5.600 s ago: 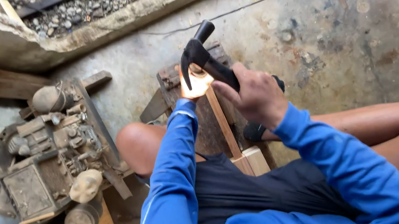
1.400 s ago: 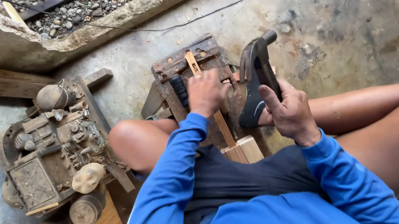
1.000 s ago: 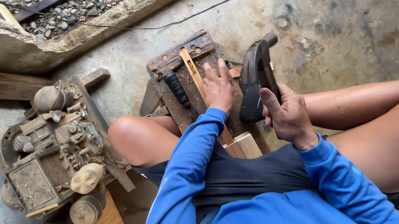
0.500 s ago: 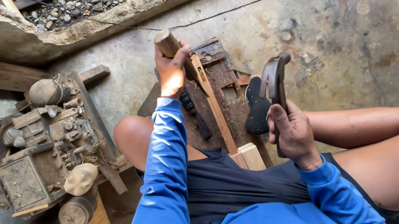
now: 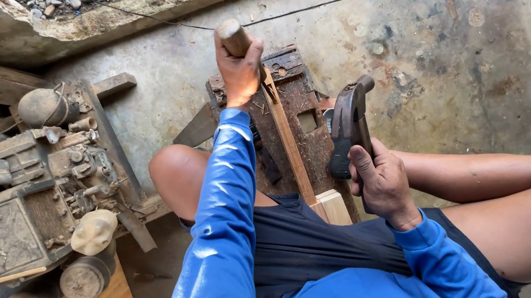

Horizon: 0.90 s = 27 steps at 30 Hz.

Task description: The person sits on the floor and fits a wooden handle into the head of a hand tool, holding the handle upright and striking it with a claw hammer to drive it into the tool head. They repeatedly reposition the handle and hammer, tapping the handle end to seat it.

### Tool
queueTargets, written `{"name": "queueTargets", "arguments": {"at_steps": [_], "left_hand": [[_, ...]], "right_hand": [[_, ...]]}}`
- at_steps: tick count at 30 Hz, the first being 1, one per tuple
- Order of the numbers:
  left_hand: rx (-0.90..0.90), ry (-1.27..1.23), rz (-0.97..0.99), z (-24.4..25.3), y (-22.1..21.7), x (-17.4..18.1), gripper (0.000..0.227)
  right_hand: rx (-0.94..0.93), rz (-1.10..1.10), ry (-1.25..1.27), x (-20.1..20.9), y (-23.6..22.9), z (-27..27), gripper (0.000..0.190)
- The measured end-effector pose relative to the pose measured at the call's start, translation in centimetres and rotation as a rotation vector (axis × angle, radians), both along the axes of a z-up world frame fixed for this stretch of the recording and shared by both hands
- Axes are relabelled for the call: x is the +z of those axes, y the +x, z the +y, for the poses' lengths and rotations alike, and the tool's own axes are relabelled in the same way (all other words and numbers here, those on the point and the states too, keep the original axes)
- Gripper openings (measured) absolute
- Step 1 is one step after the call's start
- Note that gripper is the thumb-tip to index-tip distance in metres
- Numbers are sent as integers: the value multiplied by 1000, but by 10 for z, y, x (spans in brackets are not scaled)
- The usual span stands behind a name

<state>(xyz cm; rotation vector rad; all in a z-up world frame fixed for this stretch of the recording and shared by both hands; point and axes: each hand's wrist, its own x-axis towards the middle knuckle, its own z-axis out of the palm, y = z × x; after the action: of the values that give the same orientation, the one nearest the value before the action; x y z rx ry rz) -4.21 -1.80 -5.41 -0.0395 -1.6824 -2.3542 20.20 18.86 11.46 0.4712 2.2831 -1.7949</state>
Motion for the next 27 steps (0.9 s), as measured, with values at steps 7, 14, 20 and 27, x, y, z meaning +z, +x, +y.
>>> {"name": "queueTargets", "arguments": {"at_steps": [7,14,20,27], "left_hand": [[-48,-23,56,14,14,21,44],[-106,-49,51,20,26,39,35],[-99,-310,36,25,41,31,30],[15,-532,147,25,65,16,29]], "right_hand": [[25,1,45,4,-4,-5,42],[54,24,64,6,-7,-5,44],[106,197,141,52,-35,-19,46],[344,584,587,31,-87,-27,42]]}}
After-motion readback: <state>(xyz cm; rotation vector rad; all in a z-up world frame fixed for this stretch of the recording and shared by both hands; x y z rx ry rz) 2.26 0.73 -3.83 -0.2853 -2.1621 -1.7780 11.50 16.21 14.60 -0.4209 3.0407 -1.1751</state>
